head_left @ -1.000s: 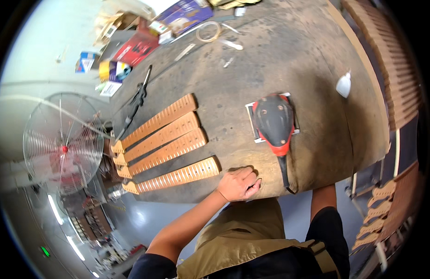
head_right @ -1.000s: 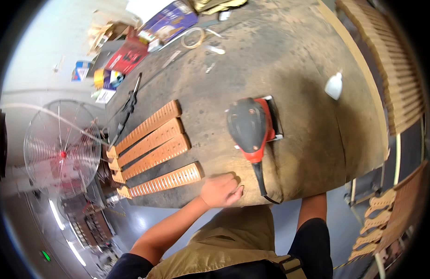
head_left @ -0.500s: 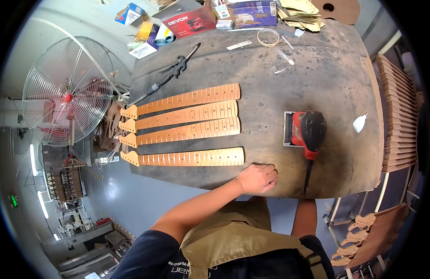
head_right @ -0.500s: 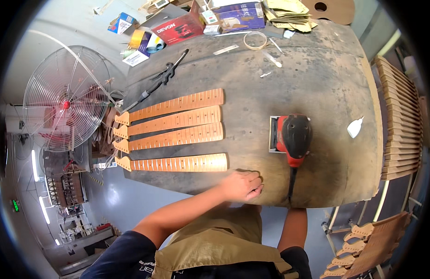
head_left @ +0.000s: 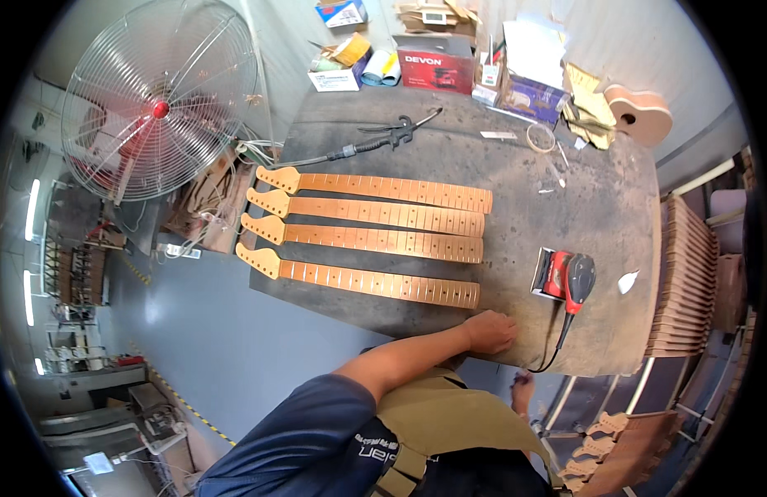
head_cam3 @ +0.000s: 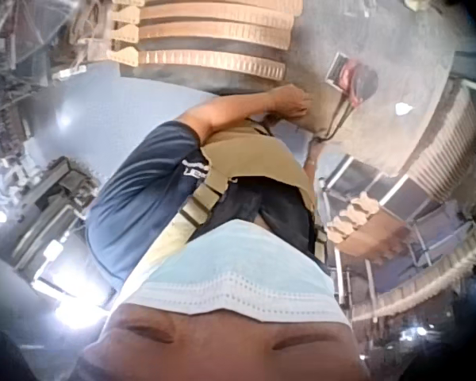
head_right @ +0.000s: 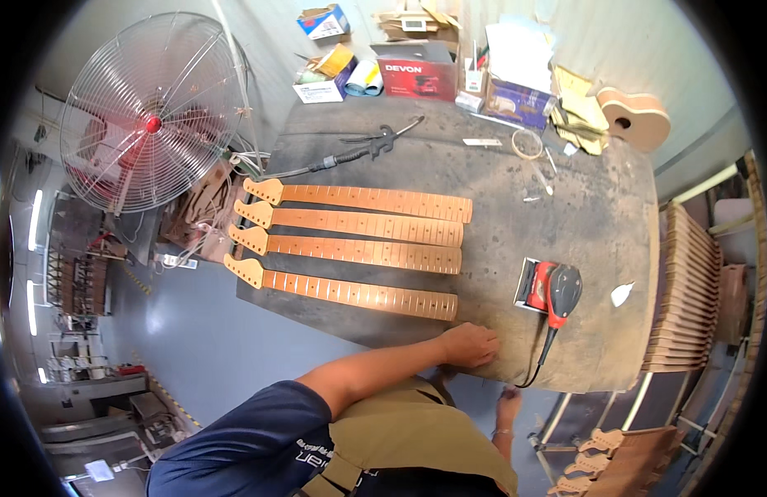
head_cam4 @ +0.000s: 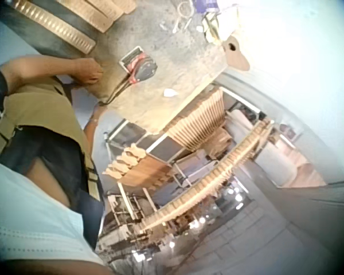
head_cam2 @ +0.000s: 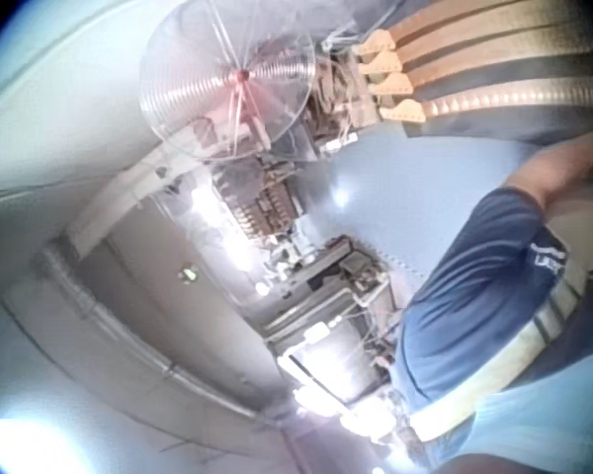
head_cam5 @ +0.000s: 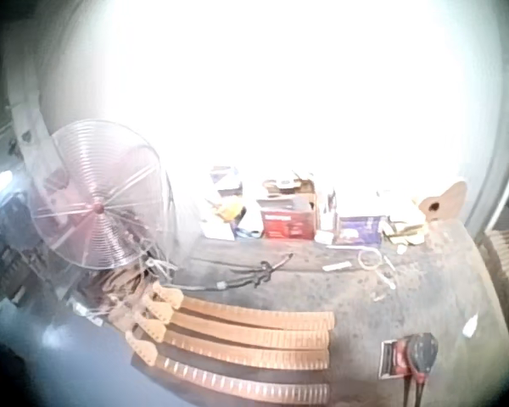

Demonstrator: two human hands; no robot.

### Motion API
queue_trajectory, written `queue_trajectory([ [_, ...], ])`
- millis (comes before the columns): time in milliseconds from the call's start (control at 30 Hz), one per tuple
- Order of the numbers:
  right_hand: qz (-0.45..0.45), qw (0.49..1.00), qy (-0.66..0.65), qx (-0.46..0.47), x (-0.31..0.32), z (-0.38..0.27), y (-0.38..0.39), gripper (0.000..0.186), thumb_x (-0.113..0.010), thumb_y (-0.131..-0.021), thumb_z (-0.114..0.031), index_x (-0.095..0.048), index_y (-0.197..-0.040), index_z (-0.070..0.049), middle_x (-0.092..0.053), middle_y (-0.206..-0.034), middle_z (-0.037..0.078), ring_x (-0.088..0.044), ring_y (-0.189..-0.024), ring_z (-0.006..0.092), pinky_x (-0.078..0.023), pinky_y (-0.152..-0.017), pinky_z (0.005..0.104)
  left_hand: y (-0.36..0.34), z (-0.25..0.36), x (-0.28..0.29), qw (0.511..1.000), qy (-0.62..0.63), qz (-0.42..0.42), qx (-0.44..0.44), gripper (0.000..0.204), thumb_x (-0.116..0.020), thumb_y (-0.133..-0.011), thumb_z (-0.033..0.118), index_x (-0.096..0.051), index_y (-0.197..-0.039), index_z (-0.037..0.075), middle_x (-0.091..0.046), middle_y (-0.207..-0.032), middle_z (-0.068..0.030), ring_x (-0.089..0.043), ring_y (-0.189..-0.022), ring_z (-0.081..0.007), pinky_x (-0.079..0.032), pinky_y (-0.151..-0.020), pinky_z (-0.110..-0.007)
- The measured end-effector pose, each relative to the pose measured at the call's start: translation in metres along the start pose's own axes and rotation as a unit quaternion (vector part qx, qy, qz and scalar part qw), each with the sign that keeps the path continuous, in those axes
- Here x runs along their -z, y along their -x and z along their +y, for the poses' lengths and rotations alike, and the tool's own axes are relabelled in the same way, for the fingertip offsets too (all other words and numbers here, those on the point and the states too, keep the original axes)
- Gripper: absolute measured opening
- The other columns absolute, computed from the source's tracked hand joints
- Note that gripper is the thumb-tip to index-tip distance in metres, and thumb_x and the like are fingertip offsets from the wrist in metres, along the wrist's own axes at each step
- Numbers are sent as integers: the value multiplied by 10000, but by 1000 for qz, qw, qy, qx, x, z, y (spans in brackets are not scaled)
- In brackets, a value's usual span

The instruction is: The person handles several unfinished guitar necks on a workbench, using a small tool to clean the fret slots. They then use a handheld electric sander to smooth the surface of the necks. The person also moves the necks to a drying rack and back to the workbench during the process.

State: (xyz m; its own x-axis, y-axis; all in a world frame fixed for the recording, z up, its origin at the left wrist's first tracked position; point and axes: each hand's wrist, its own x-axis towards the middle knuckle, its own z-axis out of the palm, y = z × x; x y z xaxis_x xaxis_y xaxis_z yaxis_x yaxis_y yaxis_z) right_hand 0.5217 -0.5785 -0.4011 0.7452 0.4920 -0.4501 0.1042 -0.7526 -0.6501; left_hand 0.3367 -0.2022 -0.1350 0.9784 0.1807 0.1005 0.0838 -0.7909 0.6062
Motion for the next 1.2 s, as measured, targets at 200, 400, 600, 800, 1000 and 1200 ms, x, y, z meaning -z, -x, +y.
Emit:
queue_trajectory([
  [200,-139,954,216,153,33,-281,135,199,-720,-882,-122,-736,-1080,-120,-745,-850,153,-730,-776,329,-575,-724,435,64,-14,21,990,95,108,-5,106,-613,-936,183,-639,-931,81,-618,-954,-123,-659,-932,-334,-559,-752,-447],
  [400,-68,890,169,418,-18,-472,125,359,-728,-912,-150,-624,-1247,-78,-638,-1039,182,-622,-1007,430,-536,-875,485,230,-42,124,937,-5,241,252,304,-705,-930,219,-657,-1181,55,-637,-1221,-196,-640,-1034,-401,-504,-837,-534],
  [600,-56,905,240,346,-64,-510,87,613,-899,-768,-156,-530,-1239,-19,-632,-1071,232,-614,-1063,466,-527,-911,508,290,-88,212,940,-179,114,268,607,-887,-776,235,-602,-1282,58,-609,-1134,-160,-614,-1087,-359,-458,-937,-484],
  [800,-61,943,67,320,-49,-526,69,346,-750,-809,-11,-541,-1084,-40,-658,-920,189,-681,-870,394,-542,-787,485,289,-108,205,947,-197,52,246,368,-852,-789,219,-560,-979,101,-585,-994,-107,-632,-941,-330,-493,-749,-469],
  [1000,-78,949,-2,304,-53,-495,28,231,-610,-867,-26,-613,-1098,-20,-715,-890,189,-717,-858,379,-563,-806,443,275,-89,195,958,-176,48,221,681,-830,-848,298,-587,-1442,71,-563,-1195,-183,-540,-1117,-383,-428,-958,-500],
  [1200,-71,967,74,232,-75,-544,6,341,-674,-945,-254,-616,-1140,20,-721,-1041,273,-679,-1006,473,-534,-880,522,271,-115,204,915,-207,207,279,760,-855,-847,344,-545,-1479,58,-534,-1384,-223,-493,-1297,-417,-370,-1103,-538],
])
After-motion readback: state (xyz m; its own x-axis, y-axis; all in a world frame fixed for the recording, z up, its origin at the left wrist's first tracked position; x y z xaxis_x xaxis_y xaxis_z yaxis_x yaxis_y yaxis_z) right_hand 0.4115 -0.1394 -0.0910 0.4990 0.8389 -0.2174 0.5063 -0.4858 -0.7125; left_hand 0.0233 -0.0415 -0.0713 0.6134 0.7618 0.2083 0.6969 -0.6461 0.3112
